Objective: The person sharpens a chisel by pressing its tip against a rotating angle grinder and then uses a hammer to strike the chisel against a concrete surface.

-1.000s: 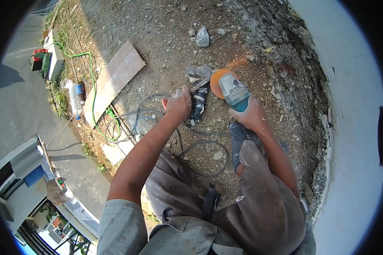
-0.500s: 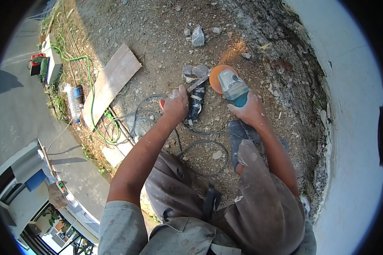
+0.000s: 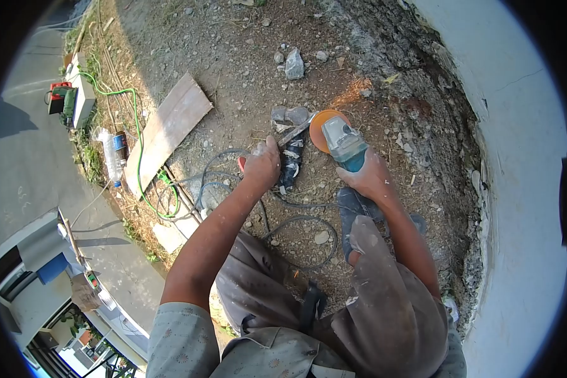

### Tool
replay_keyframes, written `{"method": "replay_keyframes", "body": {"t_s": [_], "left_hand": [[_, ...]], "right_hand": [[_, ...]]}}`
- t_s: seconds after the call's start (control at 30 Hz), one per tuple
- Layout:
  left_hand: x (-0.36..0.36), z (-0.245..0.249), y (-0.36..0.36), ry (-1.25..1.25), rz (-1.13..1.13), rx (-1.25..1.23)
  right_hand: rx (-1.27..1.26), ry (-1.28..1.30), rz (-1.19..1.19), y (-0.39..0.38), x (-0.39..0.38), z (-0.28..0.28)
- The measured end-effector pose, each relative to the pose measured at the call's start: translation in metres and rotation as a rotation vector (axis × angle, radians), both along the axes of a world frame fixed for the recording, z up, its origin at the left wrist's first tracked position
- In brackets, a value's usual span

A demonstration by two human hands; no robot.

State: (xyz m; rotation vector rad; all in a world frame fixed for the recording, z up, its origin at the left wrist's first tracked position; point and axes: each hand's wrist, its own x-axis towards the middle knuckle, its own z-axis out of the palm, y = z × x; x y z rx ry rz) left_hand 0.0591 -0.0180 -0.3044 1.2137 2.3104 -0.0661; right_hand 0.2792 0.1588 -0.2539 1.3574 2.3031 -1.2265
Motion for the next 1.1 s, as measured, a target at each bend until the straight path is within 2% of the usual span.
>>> {"method": "replay_keyframes", "body": {"t_s": [0.1, 0.3, 0.5, 0.7, 0.8, 1.0, 1.1], "left_hand": [[-0.001, 0.0, 0.002, -0.013, -0.008, -0.005], [-0.003, 0.004, 0.002, 0.002, -0.021, -0.037], [-0.004, -0.003, 0.001, -0.017, -0.021, -0.009], [-0.007, -0.007, -0.001, 0.005, -0.035, -0.003], [-0.006, -0.007, -0.001, -0.013, -0.037, 0.021], [-0.007, -0.007, -0.002, 0.006, -0.034, 0.015], [-0.007, -0.009, 0.0, -0.003, -0.039, 0.015]], "right_hand": [[0.006, -0.063, 0.026, 0.003, -0.008, 0.001], [-0.028, 0.032, 0.011, -0.002, 0.001, -0.001], [0.027, -0.064, 0.023, 0.001, -0.008, -0.002], [-0.009, 0.032, 0.001, -0.003, 0.002, -0.005], [0.015, -0.057, 0.015, 0.001, -0.007, -0.004], [-0.015, 0.045, 0.005, -0.004, 0.002, -0.004], [-0.038, -0.068, 0.018, 0.001, -0.008, 0.008]]}}
